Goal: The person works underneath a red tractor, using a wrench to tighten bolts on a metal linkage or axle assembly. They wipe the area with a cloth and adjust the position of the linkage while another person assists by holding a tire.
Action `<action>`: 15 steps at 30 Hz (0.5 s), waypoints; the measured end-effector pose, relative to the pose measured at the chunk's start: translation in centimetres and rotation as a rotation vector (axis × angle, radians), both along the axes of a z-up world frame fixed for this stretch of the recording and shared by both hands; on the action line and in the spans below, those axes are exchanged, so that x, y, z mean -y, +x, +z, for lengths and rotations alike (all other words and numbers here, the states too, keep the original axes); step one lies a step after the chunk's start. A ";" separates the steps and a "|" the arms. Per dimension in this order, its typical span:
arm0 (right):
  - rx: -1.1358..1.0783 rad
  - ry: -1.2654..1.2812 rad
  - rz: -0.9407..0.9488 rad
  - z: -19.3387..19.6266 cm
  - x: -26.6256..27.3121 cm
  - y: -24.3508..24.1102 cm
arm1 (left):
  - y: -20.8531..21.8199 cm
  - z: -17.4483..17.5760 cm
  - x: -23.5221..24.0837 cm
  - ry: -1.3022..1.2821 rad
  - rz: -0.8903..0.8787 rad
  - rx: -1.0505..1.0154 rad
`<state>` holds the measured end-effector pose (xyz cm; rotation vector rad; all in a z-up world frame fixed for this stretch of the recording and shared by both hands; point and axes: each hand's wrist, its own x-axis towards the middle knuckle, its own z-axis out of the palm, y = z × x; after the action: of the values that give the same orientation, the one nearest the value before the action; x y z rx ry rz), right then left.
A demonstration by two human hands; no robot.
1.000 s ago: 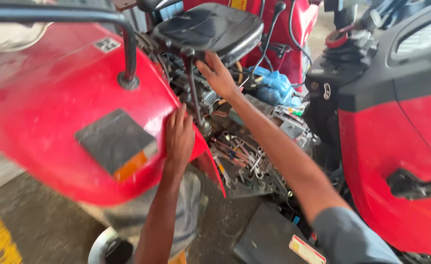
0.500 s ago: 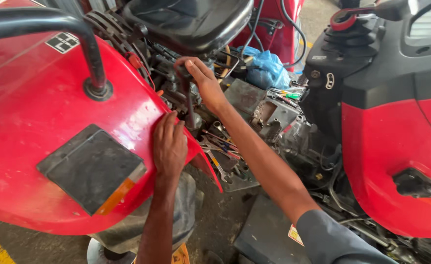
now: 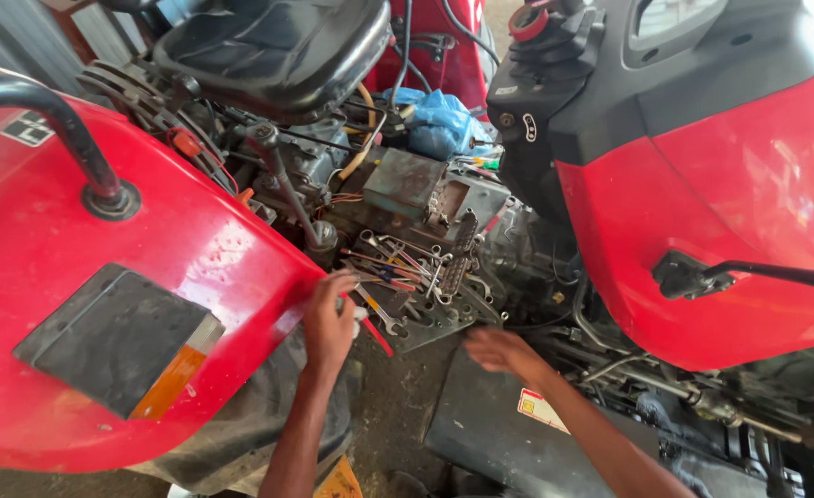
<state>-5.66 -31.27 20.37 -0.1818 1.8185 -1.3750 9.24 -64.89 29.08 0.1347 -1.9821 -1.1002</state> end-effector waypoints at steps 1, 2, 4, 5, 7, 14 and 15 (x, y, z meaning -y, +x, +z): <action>0.009 -0.020 -0.033 -1.0 -2.3 0.1 | -0.1 0.2 -0.2 0.019 -0.012 0.057; 0.019 -0.040 -0.066 -1.9 -3.5 0.0 | -0.5 0.6 -0.2 0.038 -0.025 0.113; -0.004 -0.083 -0.112 -3.2 -4.0 -0.1 | -1.4 1.9 0.2 -0.001 -0.031 0.110; -0.013 -0.104 -0.137 -3.5 -3.9 -0.2 | -2.0 2.7 0.6 -0.064 -0.026 0.050; -0.025 -0.203 -0.164 -3.6 -2.0 0.2 | -2.7 4.1 1.0 -0.091 -0.042 -0.013; 0.027 -0.432 -0.087 0.8 7.4 2.2 | -4.3 7.5 -0.6 -0.089 -0.182 -0.025; 0.000 -0.444 -0.068 1.5 8.1 2.0 | -4.6 8.1 -0.1 -0.145 -0.172 -0.033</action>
<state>-3.70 -39.34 21.89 -0.3521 1.5073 -1.8139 4.62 -64.80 37.21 -0.1317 -2.0651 -1.0539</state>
